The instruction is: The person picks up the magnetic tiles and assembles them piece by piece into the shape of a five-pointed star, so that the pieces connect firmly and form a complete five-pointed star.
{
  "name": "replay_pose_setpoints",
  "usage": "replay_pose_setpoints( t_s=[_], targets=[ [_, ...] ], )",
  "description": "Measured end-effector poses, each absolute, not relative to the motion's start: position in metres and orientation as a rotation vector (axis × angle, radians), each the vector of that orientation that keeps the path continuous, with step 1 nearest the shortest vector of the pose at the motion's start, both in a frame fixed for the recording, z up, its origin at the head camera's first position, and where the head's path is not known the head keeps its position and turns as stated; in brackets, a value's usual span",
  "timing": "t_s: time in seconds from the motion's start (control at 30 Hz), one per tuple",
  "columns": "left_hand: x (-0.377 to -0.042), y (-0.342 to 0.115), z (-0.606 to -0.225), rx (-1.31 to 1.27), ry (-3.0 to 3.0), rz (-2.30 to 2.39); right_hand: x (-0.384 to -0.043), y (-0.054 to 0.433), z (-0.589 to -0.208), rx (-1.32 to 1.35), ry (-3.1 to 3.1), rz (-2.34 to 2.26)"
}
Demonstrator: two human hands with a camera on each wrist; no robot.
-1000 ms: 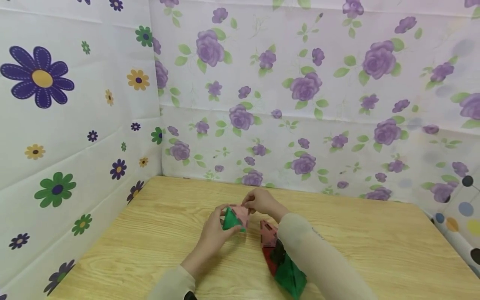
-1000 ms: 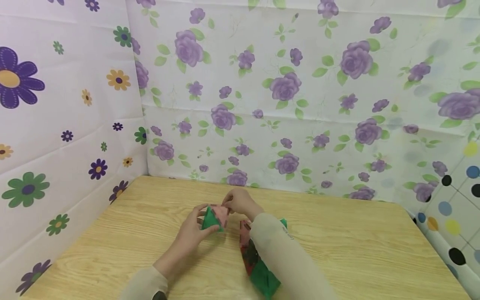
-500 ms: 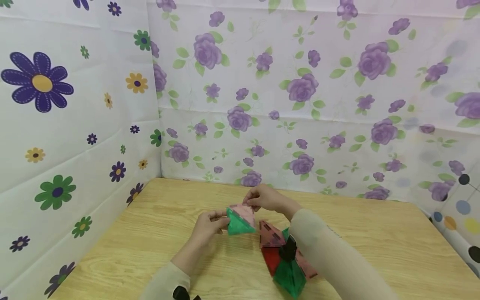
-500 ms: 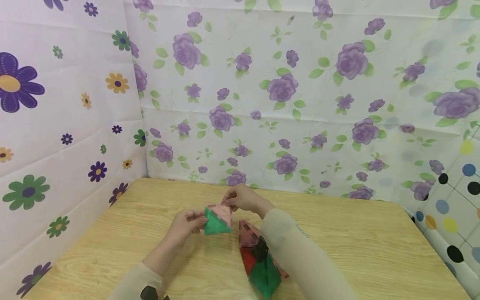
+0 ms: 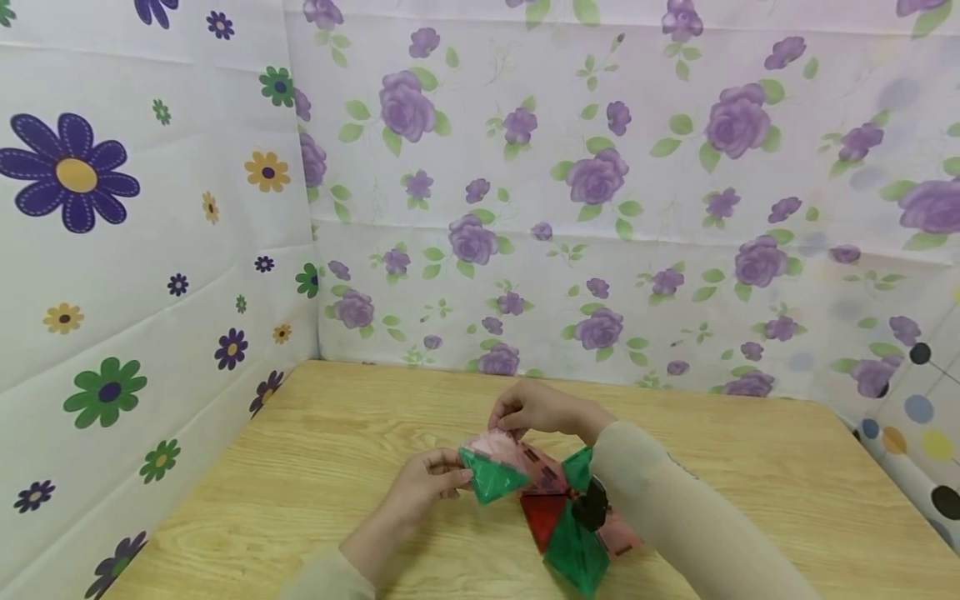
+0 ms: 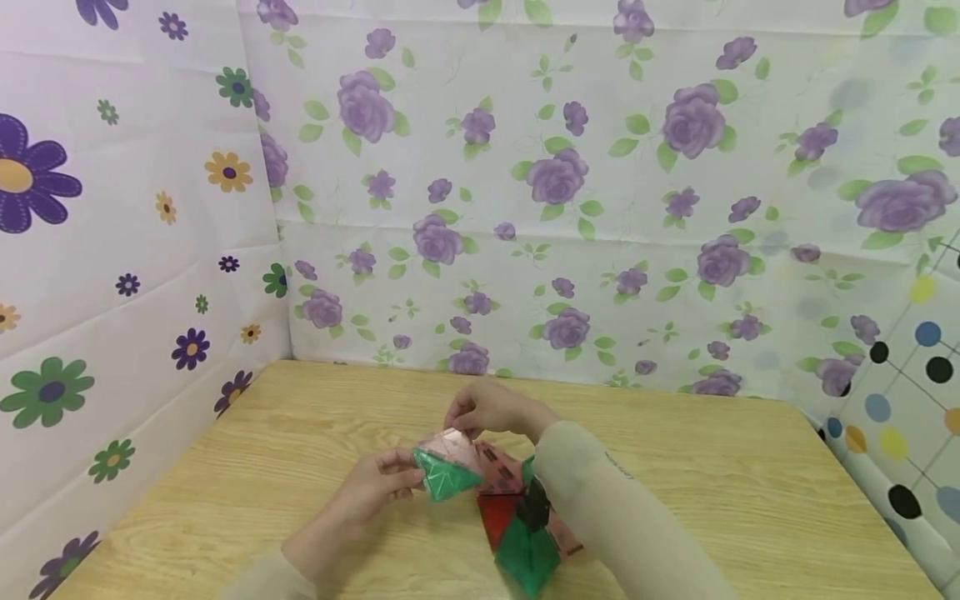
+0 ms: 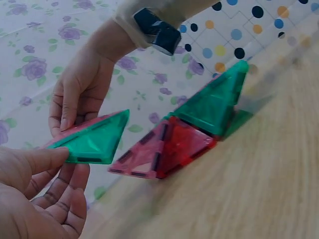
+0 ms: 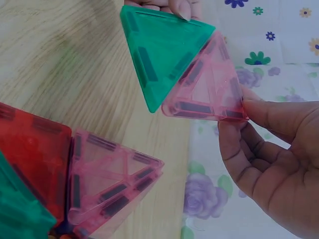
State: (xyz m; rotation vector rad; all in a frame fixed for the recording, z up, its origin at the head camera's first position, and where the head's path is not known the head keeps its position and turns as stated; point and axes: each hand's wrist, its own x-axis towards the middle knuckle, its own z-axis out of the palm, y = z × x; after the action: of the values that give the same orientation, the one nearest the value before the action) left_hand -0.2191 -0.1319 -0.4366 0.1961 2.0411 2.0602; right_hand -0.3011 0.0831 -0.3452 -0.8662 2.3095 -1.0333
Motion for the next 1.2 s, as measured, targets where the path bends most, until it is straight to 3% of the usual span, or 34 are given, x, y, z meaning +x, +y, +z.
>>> replay_pose_setpoints(
  t_s=[0.43,1.2],
  targets=[
    [-0.189,-0.113,-0.457,0.177,1.828,2.197,-0.297,0.078,-0.363,-1.006,2.287,-0.797],
    [-0.176,-0.098,-0.460,0.049,1.873,2.168,-0.284,0.076,-0.376,-0.981,2.340,-0.629]
  ],
)
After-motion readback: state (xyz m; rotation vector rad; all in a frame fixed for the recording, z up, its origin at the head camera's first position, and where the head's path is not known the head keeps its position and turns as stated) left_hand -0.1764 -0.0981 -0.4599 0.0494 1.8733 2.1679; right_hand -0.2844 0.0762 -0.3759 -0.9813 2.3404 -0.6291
